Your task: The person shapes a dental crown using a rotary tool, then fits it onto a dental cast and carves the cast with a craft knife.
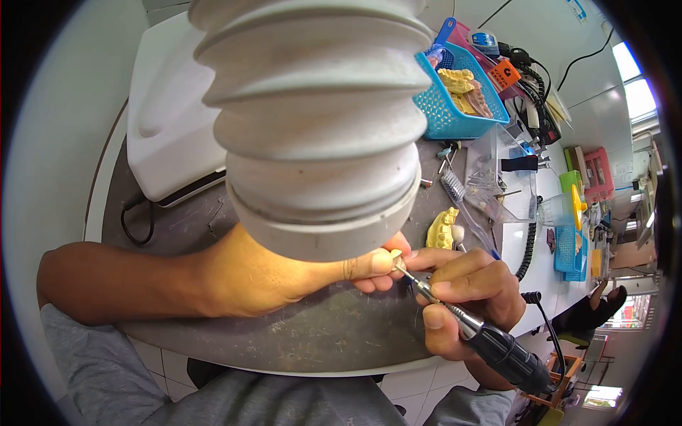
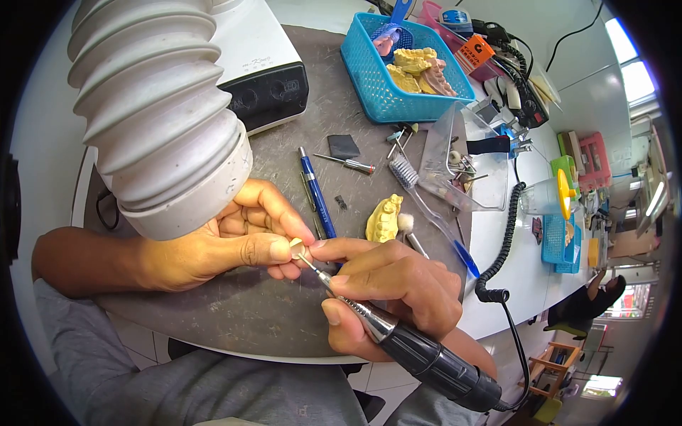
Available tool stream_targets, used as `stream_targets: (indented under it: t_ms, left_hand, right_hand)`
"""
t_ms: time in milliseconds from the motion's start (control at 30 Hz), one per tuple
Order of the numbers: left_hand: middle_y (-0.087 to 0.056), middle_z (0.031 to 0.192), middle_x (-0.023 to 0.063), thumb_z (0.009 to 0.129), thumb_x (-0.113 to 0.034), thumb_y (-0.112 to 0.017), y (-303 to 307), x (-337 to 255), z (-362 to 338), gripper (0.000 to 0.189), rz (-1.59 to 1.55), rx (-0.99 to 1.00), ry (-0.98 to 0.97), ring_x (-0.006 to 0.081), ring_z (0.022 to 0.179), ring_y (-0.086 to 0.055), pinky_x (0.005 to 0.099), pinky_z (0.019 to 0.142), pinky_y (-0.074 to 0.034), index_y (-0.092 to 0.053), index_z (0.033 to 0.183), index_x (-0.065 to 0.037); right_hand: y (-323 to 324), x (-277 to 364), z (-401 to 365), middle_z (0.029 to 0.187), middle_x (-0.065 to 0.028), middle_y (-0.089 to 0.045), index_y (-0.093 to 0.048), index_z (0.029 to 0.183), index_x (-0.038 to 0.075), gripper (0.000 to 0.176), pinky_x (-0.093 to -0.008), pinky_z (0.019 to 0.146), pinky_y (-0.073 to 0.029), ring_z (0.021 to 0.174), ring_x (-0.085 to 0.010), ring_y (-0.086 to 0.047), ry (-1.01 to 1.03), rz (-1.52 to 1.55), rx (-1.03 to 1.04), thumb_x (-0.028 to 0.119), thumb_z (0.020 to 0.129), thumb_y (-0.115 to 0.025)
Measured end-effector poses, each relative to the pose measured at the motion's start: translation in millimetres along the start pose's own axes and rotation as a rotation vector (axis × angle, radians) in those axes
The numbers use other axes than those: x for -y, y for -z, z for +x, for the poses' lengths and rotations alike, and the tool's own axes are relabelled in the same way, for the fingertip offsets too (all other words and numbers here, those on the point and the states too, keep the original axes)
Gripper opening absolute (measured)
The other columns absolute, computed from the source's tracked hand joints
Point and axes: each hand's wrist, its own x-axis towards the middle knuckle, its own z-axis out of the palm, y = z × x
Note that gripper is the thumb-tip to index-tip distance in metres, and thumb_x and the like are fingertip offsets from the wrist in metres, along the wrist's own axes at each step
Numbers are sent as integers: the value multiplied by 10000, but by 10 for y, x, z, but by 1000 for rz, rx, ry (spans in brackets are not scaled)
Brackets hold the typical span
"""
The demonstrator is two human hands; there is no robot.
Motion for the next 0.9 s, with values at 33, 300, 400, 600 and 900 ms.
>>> stream_targets:
  t_ms: [33, 300, 400, 600, 900]
  left_hand:
    - [-684, 973, 83, 939, -111, -672, -6, -9, -1, 286, 0, 1, 1, 119, 891, -640, 240, 797, -535, -607, 1162, 56]
    - [-648, 1068, 131, 971, -67, -595, 12, -65, -5, 180, 203, 32, 13, 160, 1008, -662, 274, 873, -564, -562, 1121, 28]
    - [-647, 1069, 129, 969, -62, -597, 15, -44, -13, 175, 187, 28, -8, 163, 1013, -663, 278, 881, -563, -564, 1114, 29]
    - [-648, 1083, 130, 966, -58, -600, 12, -51, -11, 169, 155, 16, 20, 164, 1025, -658, 283, 884, -564, -564, 1104, 32]
    - [-632, 1031, 74, 915, -24, -665, -70, 19, -54, 167, 252, 11, -110, 107, 967, -617, 240, 873, -507, -565, 1048, -25]
  right_hand:
    - [0, -4, 0, 817, -138, -552, -480, 1013, -18, 245, -406, 853, -568, 907, -319, -678, -1, 0, -1, 67, 874, -663]
    - [-35, -43, 45, 779, -156, -672, -595, 876, -39, 213, -358, 664, -601, 829, -367, -733, 55, 9, -132, 9, 747, -758]
    - [-16, -5, 64, 783, -153, -674, -595, 885, -33, 222, -348, 668, -595, 864, -373, -730, 53, -39, -80, 6, 745, -763]
    - [-73, -24, 28, 761, -151, -642, -593, 910, -38, 194, -375, 681, -606, 829, -353, -727, 35, 57, -196, -29, 765, -721]
    - [272, 411, -109, 730, -133, -587, -532, 910, 0, 248, -286, 623, -536, 643, -167, -630, -346, 305, -417, 211, 900, -662]
